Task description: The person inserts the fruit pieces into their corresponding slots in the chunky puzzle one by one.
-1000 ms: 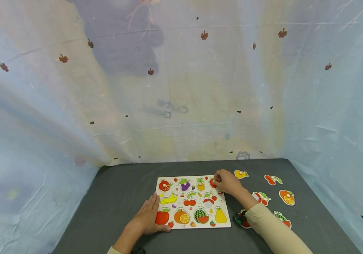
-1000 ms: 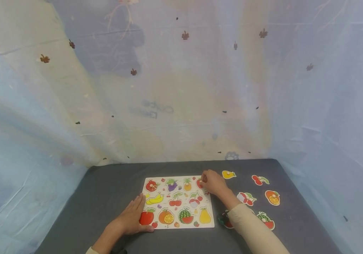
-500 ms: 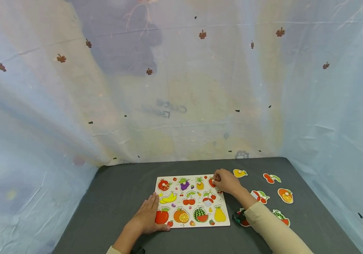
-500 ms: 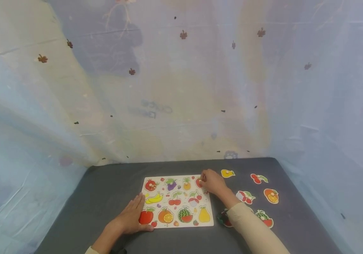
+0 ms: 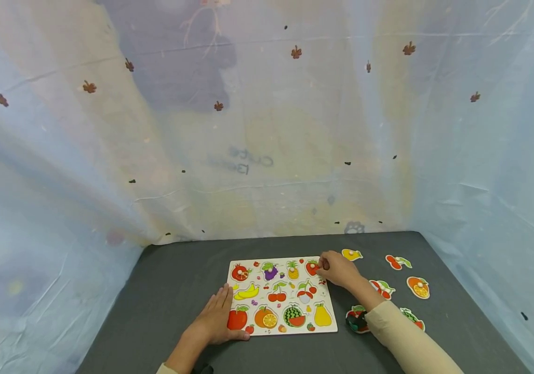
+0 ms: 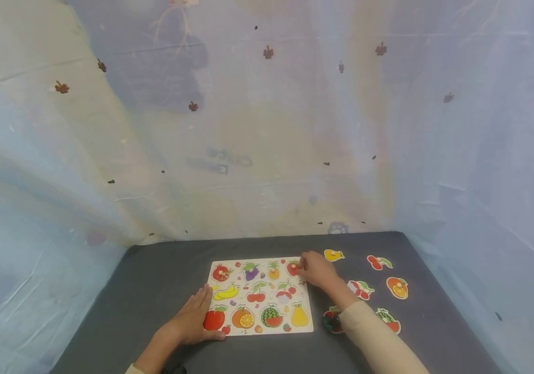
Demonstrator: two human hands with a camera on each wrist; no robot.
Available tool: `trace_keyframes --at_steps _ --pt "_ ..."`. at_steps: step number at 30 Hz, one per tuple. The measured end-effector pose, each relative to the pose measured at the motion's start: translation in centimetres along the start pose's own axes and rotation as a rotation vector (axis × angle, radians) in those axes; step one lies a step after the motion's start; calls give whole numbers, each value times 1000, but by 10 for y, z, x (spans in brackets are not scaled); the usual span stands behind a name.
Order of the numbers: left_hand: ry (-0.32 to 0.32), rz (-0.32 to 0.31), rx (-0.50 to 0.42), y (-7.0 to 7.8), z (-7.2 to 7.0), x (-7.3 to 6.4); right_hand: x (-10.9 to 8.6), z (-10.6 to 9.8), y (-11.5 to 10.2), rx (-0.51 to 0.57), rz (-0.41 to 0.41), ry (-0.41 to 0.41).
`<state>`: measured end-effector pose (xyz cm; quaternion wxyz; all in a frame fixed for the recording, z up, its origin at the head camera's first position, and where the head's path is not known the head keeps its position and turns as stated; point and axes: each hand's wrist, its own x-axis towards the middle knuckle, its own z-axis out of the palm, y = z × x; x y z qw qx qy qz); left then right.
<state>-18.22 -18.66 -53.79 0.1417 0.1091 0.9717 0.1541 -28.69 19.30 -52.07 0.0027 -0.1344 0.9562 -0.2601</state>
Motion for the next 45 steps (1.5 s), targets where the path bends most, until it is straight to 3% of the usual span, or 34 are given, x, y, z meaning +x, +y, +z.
trace_keyframes --at_steps 14,28,35,45 --pt "-6 23 -40 -1 0 -1 -30 -19 14 15 9 41" --pt "8 2 -34 1 -2 -4 -70 -48 37 8 54 73" --pt "18 23 -40 -1 -1 -5 -88 -57 52 13 44 25" --pt "18 68 -133 -5 -1 -8 -116 -63 70 87 24 -44"
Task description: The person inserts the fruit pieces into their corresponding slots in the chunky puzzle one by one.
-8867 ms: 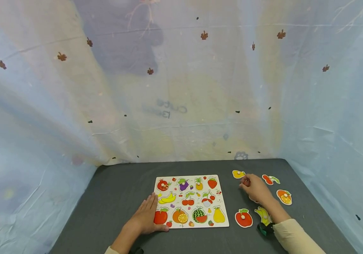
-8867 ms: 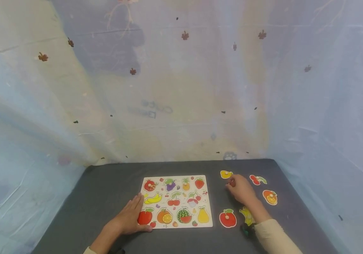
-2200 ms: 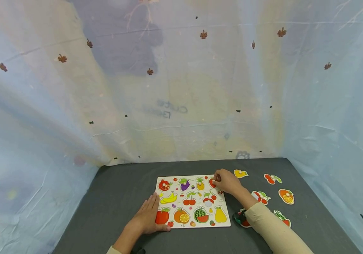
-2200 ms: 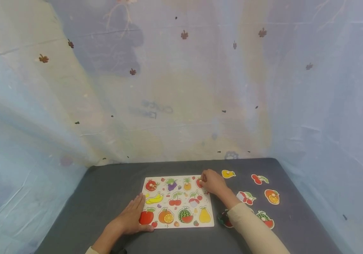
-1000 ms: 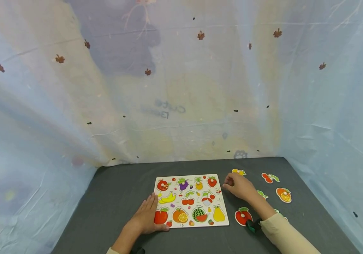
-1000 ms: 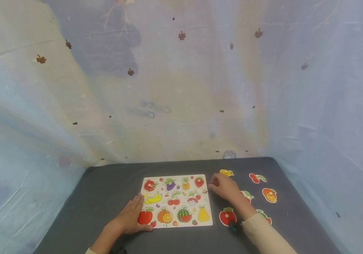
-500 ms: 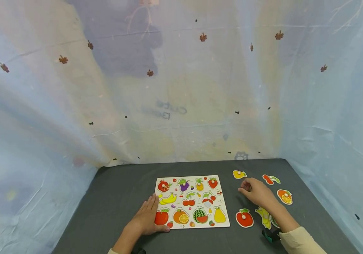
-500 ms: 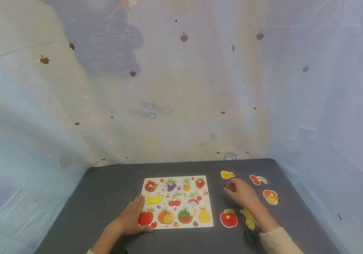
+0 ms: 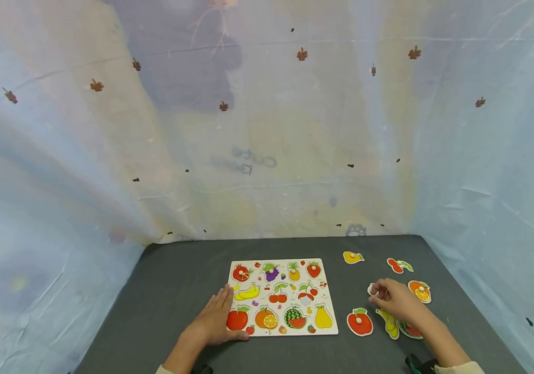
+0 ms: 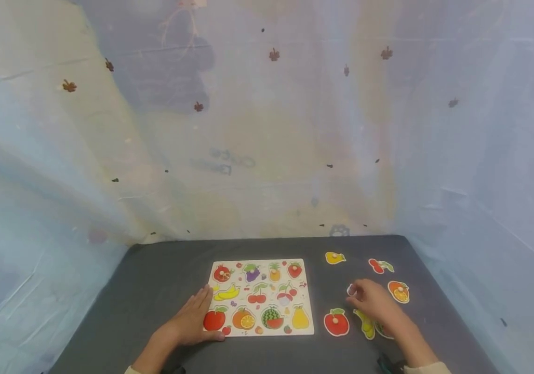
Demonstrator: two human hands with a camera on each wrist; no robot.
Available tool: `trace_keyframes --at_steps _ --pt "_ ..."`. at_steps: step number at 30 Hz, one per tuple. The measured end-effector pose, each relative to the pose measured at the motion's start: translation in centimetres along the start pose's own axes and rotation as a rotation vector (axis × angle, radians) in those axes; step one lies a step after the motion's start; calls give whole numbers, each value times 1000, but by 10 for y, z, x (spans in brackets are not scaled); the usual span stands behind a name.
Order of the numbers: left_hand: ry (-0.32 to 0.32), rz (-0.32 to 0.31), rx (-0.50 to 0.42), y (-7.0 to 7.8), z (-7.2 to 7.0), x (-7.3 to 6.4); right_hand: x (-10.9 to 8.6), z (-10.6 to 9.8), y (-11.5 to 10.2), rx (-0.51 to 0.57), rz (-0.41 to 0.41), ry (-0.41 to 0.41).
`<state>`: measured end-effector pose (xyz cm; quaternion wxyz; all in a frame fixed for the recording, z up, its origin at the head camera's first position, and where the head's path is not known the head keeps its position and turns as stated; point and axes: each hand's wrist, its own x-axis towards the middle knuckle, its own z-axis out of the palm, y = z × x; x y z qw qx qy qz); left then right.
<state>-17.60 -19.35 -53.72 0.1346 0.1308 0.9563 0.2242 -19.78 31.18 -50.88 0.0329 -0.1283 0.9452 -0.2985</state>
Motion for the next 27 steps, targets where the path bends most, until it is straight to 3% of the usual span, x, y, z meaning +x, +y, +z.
trace_keyframes --at_steps 12,27 --pt "-16 -31 84 2 -5 -2 -26 -3 23 12 -65 -32" --pt "-14 -27 49 3 -5 -4 -38 5 33 -52 -171 21"
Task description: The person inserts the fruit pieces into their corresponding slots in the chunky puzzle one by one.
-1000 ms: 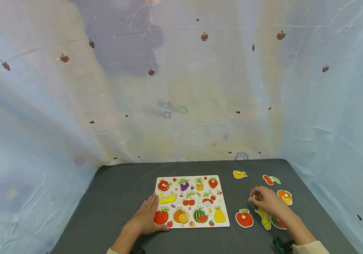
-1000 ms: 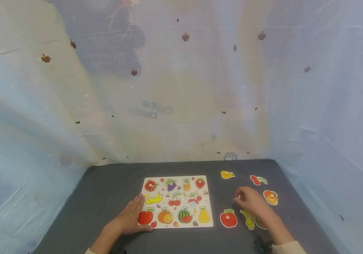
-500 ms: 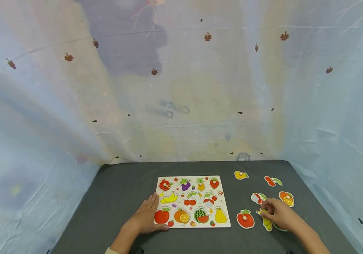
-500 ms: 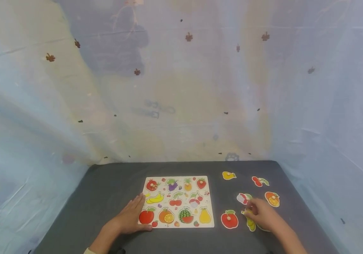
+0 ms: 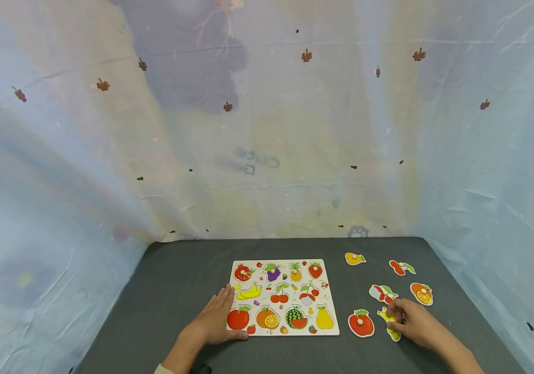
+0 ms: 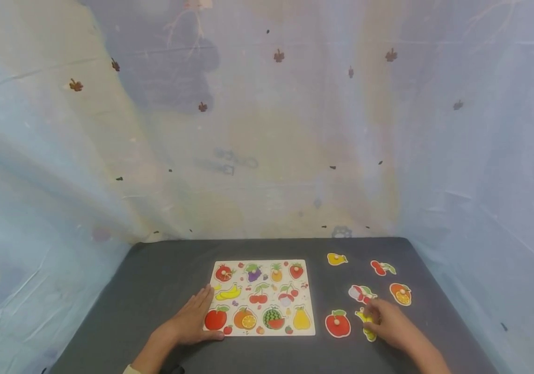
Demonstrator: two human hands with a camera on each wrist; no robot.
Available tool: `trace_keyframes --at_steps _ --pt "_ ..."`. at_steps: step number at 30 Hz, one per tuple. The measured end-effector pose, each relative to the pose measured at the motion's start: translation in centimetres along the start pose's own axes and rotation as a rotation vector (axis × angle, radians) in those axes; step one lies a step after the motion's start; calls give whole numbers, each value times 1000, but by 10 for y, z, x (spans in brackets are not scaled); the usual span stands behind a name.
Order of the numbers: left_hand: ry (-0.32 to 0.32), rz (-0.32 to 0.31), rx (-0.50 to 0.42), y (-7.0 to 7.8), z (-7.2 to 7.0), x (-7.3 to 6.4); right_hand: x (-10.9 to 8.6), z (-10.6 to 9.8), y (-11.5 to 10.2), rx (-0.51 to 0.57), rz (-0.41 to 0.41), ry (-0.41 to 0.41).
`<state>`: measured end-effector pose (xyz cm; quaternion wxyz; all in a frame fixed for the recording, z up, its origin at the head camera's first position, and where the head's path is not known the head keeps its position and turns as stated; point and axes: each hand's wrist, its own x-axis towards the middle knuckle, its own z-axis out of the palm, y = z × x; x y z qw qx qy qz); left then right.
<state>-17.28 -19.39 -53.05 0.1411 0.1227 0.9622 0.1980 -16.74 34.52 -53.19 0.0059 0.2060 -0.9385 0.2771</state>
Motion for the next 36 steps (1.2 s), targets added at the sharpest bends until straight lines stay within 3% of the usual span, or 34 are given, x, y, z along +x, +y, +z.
trace_keyframes --at_steps 8,13,17,28,36 --pt "-1 18 -44 -6 5 3 -3 2 1 -5 -9 18" --pt "6 7 -26 -4 4 4 -5 1 1 -3 -20 38" --pt "7 -8 -4 -1 1 3 -4 -4 -1 20 16 -13" --pt "2 -9 17 0 -1 2 -4 -5 4 85 56 -60" --pt "-17 -16 70 -5 0 8 0 -2 -3 80 26 -9"
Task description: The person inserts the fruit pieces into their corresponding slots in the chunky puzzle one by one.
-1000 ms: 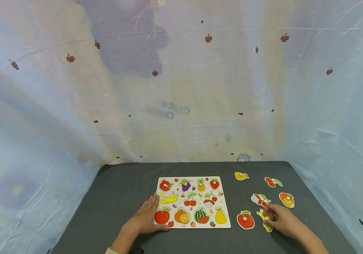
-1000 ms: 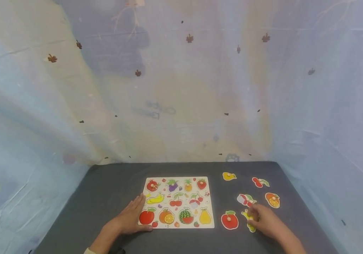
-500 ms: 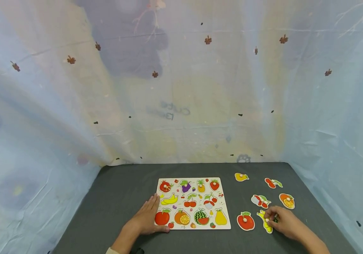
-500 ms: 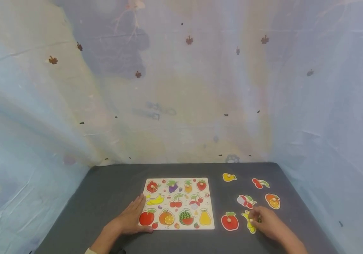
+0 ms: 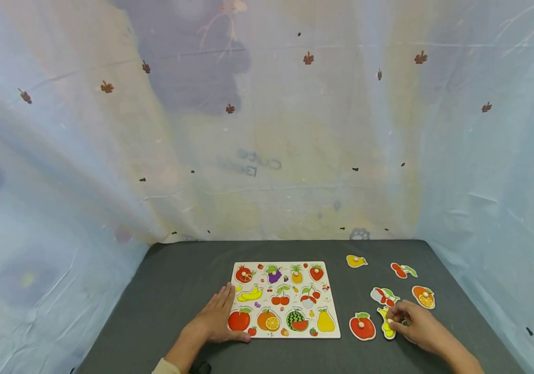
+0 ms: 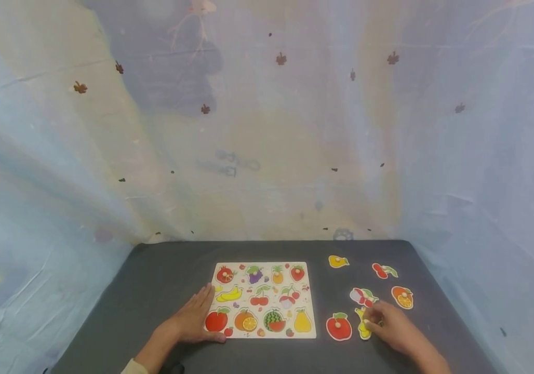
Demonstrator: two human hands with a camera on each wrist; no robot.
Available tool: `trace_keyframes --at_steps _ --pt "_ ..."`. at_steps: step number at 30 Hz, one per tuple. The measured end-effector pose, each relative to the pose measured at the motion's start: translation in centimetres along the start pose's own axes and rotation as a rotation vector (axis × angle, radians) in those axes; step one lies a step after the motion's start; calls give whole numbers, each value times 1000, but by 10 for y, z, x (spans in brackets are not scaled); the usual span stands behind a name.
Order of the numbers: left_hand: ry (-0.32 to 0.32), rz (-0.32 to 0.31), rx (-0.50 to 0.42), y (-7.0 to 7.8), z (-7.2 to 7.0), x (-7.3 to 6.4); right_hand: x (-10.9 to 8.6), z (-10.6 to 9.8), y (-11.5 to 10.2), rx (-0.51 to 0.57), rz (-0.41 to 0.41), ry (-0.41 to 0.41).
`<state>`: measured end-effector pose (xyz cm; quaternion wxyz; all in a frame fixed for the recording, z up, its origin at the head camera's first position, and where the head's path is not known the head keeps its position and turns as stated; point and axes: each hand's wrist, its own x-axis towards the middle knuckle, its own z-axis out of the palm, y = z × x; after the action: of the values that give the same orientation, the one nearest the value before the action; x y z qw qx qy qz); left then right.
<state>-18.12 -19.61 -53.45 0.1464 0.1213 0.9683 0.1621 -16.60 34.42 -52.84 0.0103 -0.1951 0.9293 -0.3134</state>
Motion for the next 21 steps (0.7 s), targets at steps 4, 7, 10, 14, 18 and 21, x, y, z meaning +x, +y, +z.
trace_keyframes --at_steps 4,7,10,14,18,21 --pt "1 -20 6 0 2 1 6 7 -7 16 -2 30" --pt "7 -29 19 1 2 2 13 15 -13 18 -36 80" --pt "10 -25 32 1 2 3 21 21 -20 20 -75 116" --pt "10 -22 42 2 2 3 33 26 -32 31 -79 108" --pt "18 -20 50 2 2 4 47 32 -46 44 -57 103" --pt "19 -25 48 2 2 4 56 38 -56 27 -45 110"
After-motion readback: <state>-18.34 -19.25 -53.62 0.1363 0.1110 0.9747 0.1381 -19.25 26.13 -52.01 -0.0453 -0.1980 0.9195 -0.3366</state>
